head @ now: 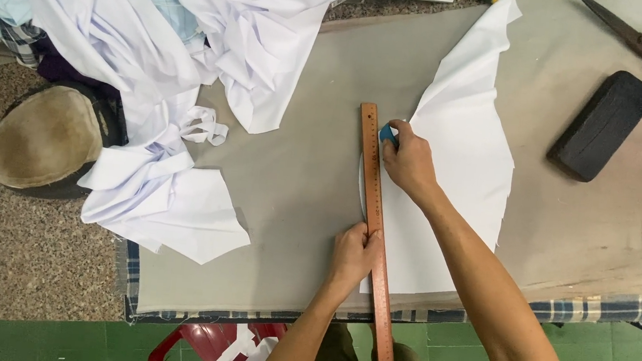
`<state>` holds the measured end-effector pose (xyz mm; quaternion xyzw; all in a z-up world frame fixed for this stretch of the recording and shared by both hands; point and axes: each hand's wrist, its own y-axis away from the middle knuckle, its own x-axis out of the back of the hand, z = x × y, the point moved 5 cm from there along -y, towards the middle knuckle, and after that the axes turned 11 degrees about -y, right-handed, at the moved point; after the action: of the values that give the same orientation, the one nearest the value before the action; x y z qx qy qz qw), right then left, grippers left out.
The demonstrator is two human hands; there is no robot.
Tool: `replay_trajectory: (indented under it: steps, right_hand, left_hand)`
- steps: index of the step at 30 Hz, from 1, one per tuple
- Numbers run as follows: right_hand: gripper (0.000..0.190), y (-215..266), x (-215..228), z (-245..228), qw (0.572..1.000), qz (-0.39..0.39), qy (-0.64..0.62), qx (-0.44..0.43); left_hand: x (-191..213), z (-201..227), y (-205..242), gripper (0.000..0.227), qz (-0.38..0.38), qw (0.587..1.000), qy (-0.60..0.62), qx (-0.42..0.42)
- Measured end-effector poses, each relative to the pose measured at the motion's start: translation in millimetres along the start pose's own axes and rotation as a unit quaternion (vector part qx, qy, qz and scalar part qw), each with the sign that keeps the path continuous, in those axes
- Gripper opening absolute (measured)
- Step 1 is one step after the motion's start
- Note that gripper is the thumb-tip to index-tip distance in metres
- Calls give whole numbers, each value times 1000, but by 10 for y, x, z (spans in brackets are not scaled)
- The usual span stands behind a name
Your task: The person irons a white fabric piece on a table using an iron. Then, the person uses a wooden ruler and a blue marker to draw straight lines on the fabric.
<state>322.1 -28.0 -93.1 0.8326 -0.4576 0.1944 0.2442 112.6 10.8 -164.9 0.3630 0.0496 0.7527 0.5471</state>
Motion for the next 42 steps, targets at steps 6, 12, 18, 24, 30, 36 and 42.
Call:
replay_trajectory:
  steps: [6, 12, 18, 24, 30, 36, 42]
  right_hand:
    - [38, -27, -21, 5, 1000, 6, 10, 12]
    - [37, -38, -61, 68, 999, -10, 32, 15]
    - [39, 390, -72, 178, 998, -50, 37, -7]
    - [38, 1106, -119, 357, 994, -102, 20, -45]
    - [38, 2107, -165, 633, 987, -146, -1, -70]
    - [39, 2897, -196, 888, 979, -179, -33, -92]
    - [42, 3227, 372, 1083, 974, -107, -118, -159]
  left_hand:
    - [-61, -91, -39, 25, 0, 1000, -25, -9]
    - [-90, -130, -43, 24, 1, 999, -40, -2]
    - [-41, -52, -28, 23, -4, 999, -41, 11]
    - [19, 24, -39, 27, -2, 999, -35, 11]
    - [30, 72, -28, 32, 12, 998, -65, 11]
    - [-127, -149, -96, 45, 44, 993, -110, -16]
    - [-105, -116, -87, 43, 43, 992, -120, 0]
